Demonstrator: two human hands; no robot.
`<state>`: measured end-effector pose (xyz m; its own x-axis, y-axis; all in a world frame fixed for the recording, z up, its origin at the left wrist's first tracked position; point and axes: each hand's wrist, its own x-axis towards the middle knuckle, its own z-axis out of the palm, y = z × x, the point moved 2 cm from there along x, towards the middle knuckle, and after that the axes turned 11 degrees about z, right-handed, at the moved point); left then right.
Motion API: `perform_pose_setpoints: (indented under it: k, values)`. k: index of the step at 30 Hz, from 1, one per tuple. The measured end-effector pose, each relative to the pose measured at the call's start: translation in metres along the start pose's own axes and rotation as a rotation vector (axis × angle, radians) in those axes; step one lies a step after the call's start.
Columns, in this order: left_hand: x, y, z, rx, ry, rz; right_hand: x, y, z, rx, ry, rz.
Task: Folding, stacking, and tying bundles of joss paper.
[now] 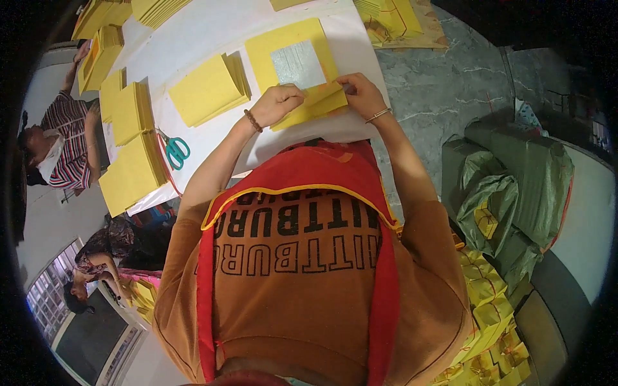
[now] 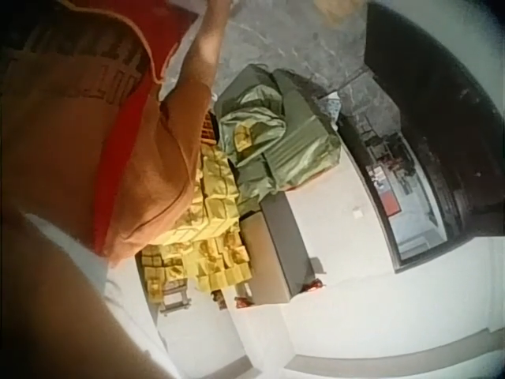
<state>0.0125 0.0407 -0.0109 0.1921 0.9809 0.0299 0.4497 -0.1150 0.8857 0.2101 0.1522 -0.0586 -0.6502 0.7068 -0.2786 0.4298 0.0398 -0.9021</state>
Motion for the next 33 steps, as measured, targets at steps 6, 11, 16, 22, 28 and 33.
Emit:
perform_pose_setpoints:
  k: [6,11,16,22,28,33]
  values:
    - [-0.026,0.034,-0.038,-0.105,0.089,0.190,0.003,0.003,0.002,0.040,0.051,0.067]
    - [-0.038,0.002,-0.034,0.458,0.131,0.194,0.008,0.010,0.001,0.090,0.004,0.094]
    - [-0.037,0.010,-0.027,0.670,0.210,0.276,-0.008,-0.017,0.000,-0.007,0.168,-0.279]
    - [-0.066,0.030,-0.008,0.609,0.165,0.280,-0.043,-0.040,0.004,-0.443,0.161,-0.526]
    - [-0.074,0.025,-0.004,0.229,0.357,-0.001,-0.042,-0.029,0.009,-0.147,-0.119,-0.316]
    - [-0.059,0.001,0.003,-0.092,0.555,-0.281,-0.023,-0.022,0.023,0.154,-0.054,0.127]
